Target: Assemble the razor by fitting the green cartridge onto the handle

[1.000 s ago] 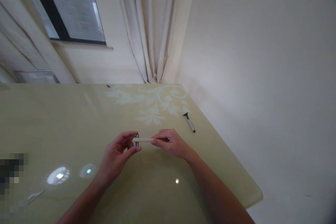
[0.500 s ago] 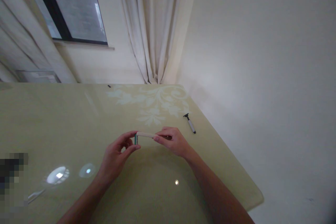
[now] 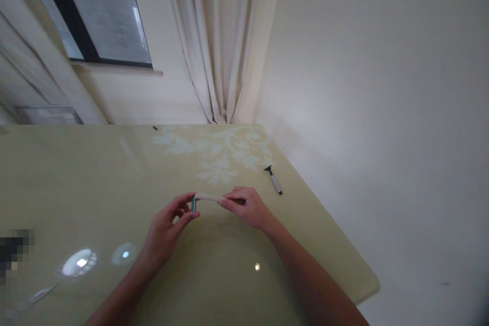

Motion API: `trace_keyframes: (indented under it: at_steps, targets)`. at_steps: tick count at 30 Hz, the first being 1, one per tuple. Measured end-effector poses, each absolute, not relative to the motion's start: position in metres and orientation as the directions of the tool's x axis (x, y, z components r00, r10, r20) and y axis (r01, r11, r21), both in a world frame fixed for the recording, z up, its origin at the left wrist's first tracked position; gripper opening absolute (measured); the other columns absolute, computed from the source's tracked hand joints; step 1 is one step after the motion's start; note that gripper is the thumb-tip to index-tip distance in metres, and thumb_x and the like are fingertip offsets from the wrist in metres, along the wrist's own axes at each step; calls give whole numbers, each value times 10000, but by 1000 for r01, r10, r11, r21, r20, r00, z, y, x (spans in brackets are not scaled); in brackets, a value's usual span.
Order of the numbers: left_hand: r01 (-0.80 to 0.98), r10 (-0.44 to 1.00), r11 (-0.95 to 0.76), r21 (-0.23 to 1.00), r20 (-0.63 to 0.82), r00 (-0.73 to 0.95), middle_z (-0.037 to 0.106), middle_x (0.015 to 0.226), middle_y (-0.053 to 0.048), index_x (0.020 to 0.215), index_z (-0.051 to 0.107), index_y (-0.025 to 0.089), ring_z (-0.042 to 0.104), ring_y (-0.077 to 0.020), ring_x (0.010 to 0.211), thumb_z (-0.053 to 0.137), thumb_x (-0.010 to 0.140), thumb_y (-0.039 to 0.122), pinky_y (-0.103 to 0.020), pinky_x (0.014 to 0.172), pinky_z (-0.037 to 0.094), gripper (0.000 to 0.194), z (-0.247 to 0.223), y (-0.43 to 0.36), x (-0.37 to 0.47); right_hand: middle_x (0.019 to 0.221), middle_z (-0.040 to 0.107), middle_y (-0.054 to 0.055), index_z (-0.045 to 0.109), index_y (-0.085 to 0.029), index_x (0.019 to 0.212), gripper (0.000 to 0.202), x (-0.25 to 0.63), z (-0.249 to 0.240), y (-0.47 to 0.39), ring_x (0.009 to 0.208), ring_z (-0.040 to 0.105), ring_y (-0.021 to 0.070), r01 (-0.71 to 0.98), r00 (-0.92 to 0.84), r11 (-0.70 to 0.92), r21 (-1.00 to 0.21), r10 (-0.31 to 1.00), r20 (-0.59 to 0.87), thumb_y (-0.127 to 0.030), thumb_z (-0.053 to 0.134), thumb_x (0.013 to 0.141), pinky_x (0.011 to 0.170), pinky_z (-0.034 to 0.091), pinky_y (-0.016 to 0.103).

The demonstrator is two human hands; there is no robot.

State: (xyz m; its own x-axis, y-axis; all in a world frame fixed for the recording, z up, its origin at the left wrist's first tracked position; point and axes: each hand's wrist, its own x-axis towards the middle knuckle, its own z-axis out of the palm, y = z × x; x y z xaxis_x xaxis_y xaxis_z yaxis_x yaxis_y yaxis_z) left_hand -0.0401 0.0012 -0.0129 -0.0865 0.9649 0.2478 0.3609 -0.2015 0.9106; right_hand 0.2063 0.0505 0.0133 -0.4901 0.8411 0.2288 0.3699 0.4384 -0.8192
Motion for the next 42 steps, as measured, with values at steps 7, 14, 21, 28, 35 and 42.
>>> trace_keyframes:
  at_steps: [7,14,21,28,35,42]
  targets:
    - [376,958,-225,899,273,-81,719,806,-12,1155,742,220,648,-174,677,747,810,451,-290,670,547,416,-11,2,-39,722,624,22,851,-179,951,405,201,11,49,654,531,132,355,-488,421,-835,845,219,-538,662,963,624,368,257]
    - [382,956,-230,895,282,-85,726,809,-14,1154,745,227,659,-176,677,748,811,460,-282,648,545,414,-13,2,-40,717,617,16,844,-176,918,396,201,10,50,650,518,129,371,-495,428,-824,842,215,-522,659,969,615,350,257]
    - [369,959,-216,904,267,-94,743,846,-26,1166,748,218,662,-177,692,746,814,462,-296,680,553,428,-14,3,-40,708,615,12,845,-166,916,379,202,9,51,644,526,126,365,-484,415,-834,849,211,-502,676,961,610,348,257]
    - [356,962,-212,910,259,-89,756,827,-26,1153,748,213,679,-183,688,759,806,451,-301,669,569,421,-15,4,-39,722,641,23,848,-163,926,374,203,9,51,653,538,131,378,-472,414,-828,855,212,-493,676,964,618,361,258]
    - [183,980,-149,972,170,-102,820,1050,-92,1177,731,204,781,-267,940,828,742,481,-426,912,631,525,-23,5,-38,718,644,18,844,-162,896,345,201,8,50,652,539,123,385,-474,426,-819,852,221,-462,686,961,620,361,250]
    - [106,984,-135,985,146,-100,828,1071,-93,1157,740,209,797,-285,949,860,713,486,-453,930,647,537,-21,6,-35,701,637,11,830,-159,847,302,201,4,52,648,530,122,412,-478,411,-813,857,191,-413,706,954,616,348,253]
